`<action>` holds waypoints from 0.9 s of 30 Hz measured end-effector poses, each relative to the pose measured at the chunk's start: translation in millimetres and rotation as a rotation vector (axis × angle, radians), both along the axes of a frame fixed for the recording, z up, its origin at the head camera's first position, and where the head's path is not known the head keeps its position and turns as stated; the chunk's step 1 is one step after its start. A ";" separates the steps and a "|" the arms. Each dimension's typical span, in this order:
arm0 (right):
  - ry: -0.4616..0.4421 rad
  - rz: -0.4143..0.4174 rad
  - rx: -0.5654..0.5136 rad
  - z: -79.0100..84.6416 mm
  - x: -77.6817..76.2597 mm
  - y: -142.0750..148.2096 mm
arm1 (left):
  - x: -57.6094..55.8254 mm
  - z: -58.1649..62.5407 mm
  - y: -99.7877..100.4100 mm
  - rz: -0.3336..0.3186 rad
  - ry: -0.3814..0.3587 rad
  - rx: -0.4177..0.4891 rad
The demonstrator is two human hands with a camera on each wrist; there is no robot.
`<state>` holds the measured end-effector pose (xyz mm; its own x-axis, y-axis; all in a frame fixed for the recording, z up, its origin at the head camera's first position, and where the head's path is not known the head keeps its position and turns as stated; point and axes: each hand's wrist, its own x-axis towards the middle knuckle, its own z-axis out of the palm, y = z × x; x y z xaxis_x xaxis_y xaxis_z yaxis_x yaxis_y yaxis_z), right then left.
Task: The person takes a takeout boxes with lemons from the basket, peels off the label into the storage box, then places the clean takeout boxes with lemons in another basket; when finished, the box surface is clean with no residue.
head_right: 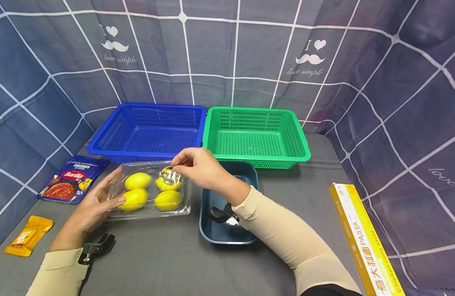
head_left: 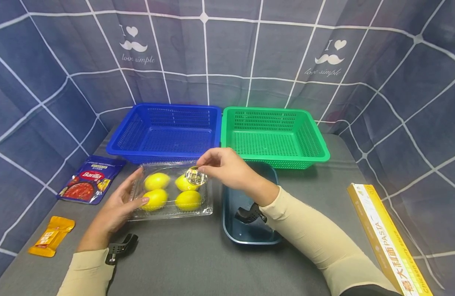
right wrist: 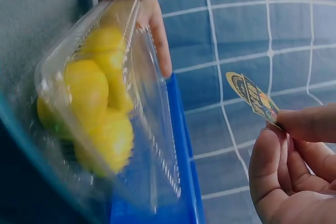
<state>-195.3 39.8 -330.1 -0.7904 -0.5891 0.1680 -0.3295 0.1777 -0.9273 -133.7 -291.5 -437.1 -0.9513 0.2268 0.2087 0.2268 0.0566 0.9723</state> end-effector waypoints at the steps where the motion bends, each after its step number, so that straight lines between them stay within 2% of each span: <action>1: -0.012 -0.016 -0.005 -1.3 0.3 4.7 | -0.1 -0.2 -0.1 0.000 -0.004 -0.001; 7: -0.050 -0.075 -0.006 -10.8 -1.8 33.4 | 0.0 0.2 -0.3 0.005 -0.008 -0.012; 14: -0.057 -0.082 0.048 -22.4 -6.2 72.8 | -0.7 1.1 0.9 -0.008 -0.008 -0.001; 23: -0.050 -0.110 0.206 -44.6 -11.5 119.0 | -1.8 0.3 1.3 -0.022 -0.002 0.008; 27: -0.032 -0.085 0.277 -49.5 -11.8 127.3 | -1.9 -1.5 1.4 -0.026 -0.002 0.028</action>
<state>-207.2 167.1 -379.6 -0.8412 -0.5405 -0.0160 -0.2736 0.4510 -0.8495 -135.6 -290.1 -438.6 -0.9456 0.2457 0.2132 0.2255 0.0230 0.9740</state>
